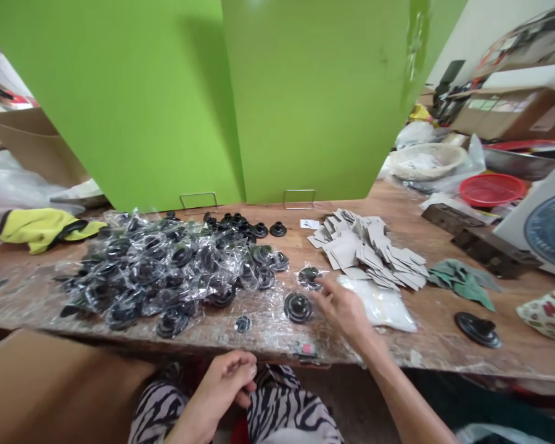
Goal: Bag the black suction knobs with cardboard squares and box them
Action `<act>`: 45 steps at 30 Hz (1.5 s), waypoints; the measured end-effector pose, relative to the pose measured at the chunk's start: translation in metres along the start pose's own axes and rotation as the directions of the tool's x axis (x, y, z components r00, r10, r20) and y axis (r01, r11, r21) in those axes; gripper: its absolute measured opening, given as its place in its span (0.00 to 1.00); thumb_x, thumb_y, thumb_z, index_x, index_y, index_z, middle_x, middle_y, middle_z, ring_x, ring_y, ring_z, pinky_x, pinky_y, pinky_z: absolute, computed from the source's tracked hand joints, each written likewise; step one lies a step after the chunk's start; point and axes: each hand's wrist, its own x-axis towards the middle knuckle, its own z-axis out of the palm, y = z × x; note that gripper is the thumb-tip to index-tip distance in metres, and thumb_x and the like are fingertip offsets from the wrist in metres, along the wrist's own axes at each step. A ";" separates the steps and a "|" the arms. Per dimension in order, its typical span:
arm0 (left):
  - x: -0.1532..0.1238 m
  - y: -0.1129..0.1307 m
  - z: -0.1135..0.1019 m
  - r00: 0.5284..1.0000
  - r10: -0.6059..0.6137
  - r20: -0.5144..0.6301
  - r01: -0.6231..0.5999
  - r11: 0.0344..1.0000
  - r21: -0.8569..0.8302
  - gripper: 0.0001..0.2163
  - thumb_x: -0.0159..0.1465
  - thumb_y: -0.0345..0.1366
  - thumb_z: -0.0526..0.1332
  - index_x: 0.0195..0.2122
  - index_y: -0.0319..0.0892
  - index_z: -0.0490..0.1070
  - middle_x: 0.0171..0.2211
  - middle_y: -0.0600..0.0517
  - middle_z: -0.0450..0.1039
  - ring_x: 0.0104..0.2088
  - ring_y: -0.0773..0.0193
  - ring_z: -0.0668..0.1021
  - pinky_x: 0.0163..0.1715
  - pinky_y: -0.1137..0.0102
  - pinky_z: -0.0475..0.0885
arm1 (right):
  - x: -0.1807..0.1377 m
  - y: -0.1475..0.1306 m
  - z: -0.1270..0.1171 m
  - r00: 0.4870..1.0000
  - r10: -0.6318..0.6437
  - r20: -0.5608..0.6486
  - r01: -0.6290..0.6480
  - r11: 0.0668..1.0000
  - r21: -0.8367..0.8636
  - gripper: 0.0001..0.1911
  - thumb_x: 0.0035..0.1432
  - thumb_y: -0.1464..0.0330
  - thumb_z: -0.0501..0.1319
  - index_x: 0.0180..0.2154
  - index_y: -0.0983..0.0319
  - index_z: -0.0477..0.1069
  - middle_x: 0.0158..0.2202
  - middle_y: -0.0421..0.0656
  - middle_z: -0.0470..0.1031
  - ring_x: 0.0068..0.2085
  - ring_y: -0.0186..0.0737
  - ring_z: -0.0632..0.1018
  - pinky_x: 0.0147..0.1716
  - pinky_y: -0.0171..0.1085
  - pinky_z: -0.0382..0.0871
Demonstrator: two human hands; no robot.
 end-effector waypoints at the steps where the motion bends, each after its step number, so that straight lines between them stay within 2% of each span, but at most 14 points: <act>1: 0.001 -0.001 -0.001 1.000 -0.004 0.006 0.004 1.000 0.022 0.16 0.50 0.46 0.62 0.33 0.37 0.72 0.23 0.50 0.71 0.22 0.68 0.72 0.21 0.74 0.66 | 0.010 0.011 -0.008 0.996 0.061 -0.065 -0.067 0.994 -0.091 0.18 0.60 0.61 0.49 0.50 0.59 0.62 0.37 0.45 0.72 0.36 0.41 0.73 0.32 0.35 0.63; 5: 0.004 -0.005 -0.003 0.999 -0.031 0.008 0.030 0.995 0.100 0.14 0.50 0.46 0.61 0.29 0.38 0.71 0.19 0.53 0.70 0.17 0.71 0.69 0.17 0.76 0.62 | 0.064 0.054 -0.029 0.961 0.166 -0.223 -0.233 0.918 -0.320 0.22 0.56 0.62 0.55 0.51 0.64 0.61 0.52 0.56 0.62 0.50 0.55 0.65 0.42 0.44 0.58; 8: 0.008 -0.010 0.000 0.999 -0.016 0.034 0.013 0.995 0.097 0.15 0.50 0.46 0.61 0.29 0.37 0.70 0.17 0.54 0.69 0.14 0.73 0.67 0.15 0.78 0.58 | 0.097 0.068 -0.023 0.968 0.204 -0.148 -0.243 0.914 -0.326 0.25 0.53 0.59 0.58 0.48 0.68 0.62 0.46 0.58 0.67 0.46 0.55 0.69 0.39 0.45 0.59; 12: 0.011 -0.015 0.003 0.999 -0.011 0.043 0.008 0.998 0.069 0.15 0.49 0.45 0.61 0.29 0.36 0.69 0.17 0.54 0.69 0.13 0.74 0.66 0.14 0.78 0.56 | 0.106 0.055 -0.001 0.982 0.181 -0.054 -0.188 0.925 -0.330 0.21 0.54 0.58 0.57 0.42 0.68 0.65 0.36 0.55 0.73 0.40 0.53 0.73 0.37 0.43 0.60; 15: 0.005 -0.011 0.004 0.999 -0.009 0.051 0.006 0.998 0.057 0.14 0.48 0.43 0.62 0.28 0.36 0.70 0.17 0.54 0.68 0.16 0.72 0.67 0.15 0.77 0.58 | 0.094 0.036 0.008 0.997 0.073 -0.005 -0.071 0.947 -0.313 0.19 0.55 0.59 0.56 0.42 0.66 0.65 0.35 0.52 0.75 0.40 0.49 0.74 0.39 0.42 0.59; 17: 0.000 -0.003 0.005 1.000 0.001 0.008 -0.002 0.999 0.051 0.12 0.48 0.41 0.63 0.27 0.36 0.70 0.17 0.54 0.67 0.17 0.71 0.68 0.15 0.77 0.60 | 0.086 0.027 0.006 1.000 0.012 -0.007 -0.013 0.954 -0.301 0.20 0.56 0.59 0.55 0.46 0.65 0.63 0.42 0.52 0.73 0.46 0.48 0.72 0.44 0.43 0.57; 20: -0.005 0.009 0.004 0.997 0.021 -0.071 -0.019 1.000 0.021 0.12 0.49 0.40 0.63 0.28 0.35 0.71 0.18 0.53 0.68 0.19 0.70 0.69 0.17 0.76 0.63 | 0.076 0.021 -0.004 0.991 -0.058 -0.118 0.023 0.960 -0.280 0.28 0.57 0.57 0.53 0.55 0.63 0.53 0.55 0.50 0.63 0.58 0.50 0.58 0.51 0.49 0.50; 23: -0.004 0.016 0.006 0.994 0.055 -0.092 -0.064 0.993 -0.101 0.13 0.50 0.40 0.63 0.31 0.34 0.72 0.24 0.49 0.71 0.22 0.68 0.72 0.20 0.75 0.66 | 0.066 0.011 -0.013 0.949 -0.206 -0.239 0.143 0.956 -0.258 0.29 0.57 0.55 0.52 0.56 0.60 0.53 0.57 0.47 0.60 0.61 0.55 0.51 0.53 0.57 0.43; 28: 0.000 0.028 0.016 0.988 0.151 -0.012 -0.135 0.837 -0.531 0.16 0.51 0.42 0.64 0.37 0.36 0.71 0.31 0.46 0.73 0.29 0.62 0.75 0.25 0.69 0.71 | 0.010 -0.047 -0.004 0.885 -0.451 -0.113 0.454 0.891 -0.005 0.31 0.54 0.51 0.54 0.54 0.61 0.57 0.51 0.50 0.68 0.50 0.52 0.68 0.47 0.53 0.57; 32: 0.002 0.030 0.016 0.990 0.123 -0.063 -0.133 0.718 -0.683 0.13 0.44 0.33 0.68 0.31 0.36 0.72 0.24 0.50 0.74 0.24 0.66 0.75 0.27 0.73 0.70 | -0.041 -0.082 0.015 0.740 -0.673 -0.004 0.667 0.733 0.135 0.33 0.51 0.51 0.57 0.52 0.67 0.58 0.44 0.53 0.72 0.43 0.50 0.71 0.41 0.48 0.63; 35: 0.003 0.021 0.006 0.985 -0.047 -0.165 -0.071 0.761 -0.645 0.12 0.41 0.29 0.67 0.28 0.35 0.71 0.19 0.51 0.72 0.19 0.66 0.73 0.19 0.74 0.67 | -0.040 -0.065 0.024 0.810 -0.578 -0.103 0.577 0.816 -0.037 0.28 0.56 0.58 0.55 0.53 0.67 0.57 0.48 0.56 0.68 0.46 0.53 0.69 0.40 0.49 0.64; 38: 0.000 0.013 -0.001 0.973 -0.119 -0.198 -0.029 0.786 -0.617 0.12 0.45 0.31 0.64 0.33 0.37 0.70 0.20 0.50 0.73 0.17 0.62 0.73 0.15 0.70 0.67 | -0.021 -0.031 0.028 0.905 -0.395 -0.156 0.380 0.917 -0.120 0.13 0.58 0.67 0.51 0.44 0.64 0.66 0.39 0.52 0.72 0.39 0.49 0.71 0.34 0.46 0.66; 41: -0.003 0.011 0.002 0.976 -0.134 -0.169 -0.001 0.782 -0.623 0.11 0.50 0.38 0.63 0.32 0.38 0.70 0.21 0.50 0.73 0.20 0.60 0.74 0.19 0.66 0.69 | -0.020 -0.024 0.030 0.906 -0.393 -0.156 0.402 0.915 0.036 0.09 0.59 0.69 0.50 0.39 0.62 0.65 0.32 0.47 0.69 0.33 0.42 0.72 0.32 0.40 0.68; 45: -0.005 0.013 0.012 0.998 -0.018 -0.061 -0.030 0.708 -0.705 0.16 0.52 0.48 0.62 0.32 0.38 0.71 0.24 0.50 0.74 0.25 0.61 0.75 0.24 0.68 0.70 | -0.057 -0.069 0.028 0.877 -0.471 -0.092 0.474 0.817 0.329 0.10 0.59 0.69 0.52 0.44 0.62 0.62 0.37 0.45 0.68 0.36 0.40 0.71 0.36 0.39 0.69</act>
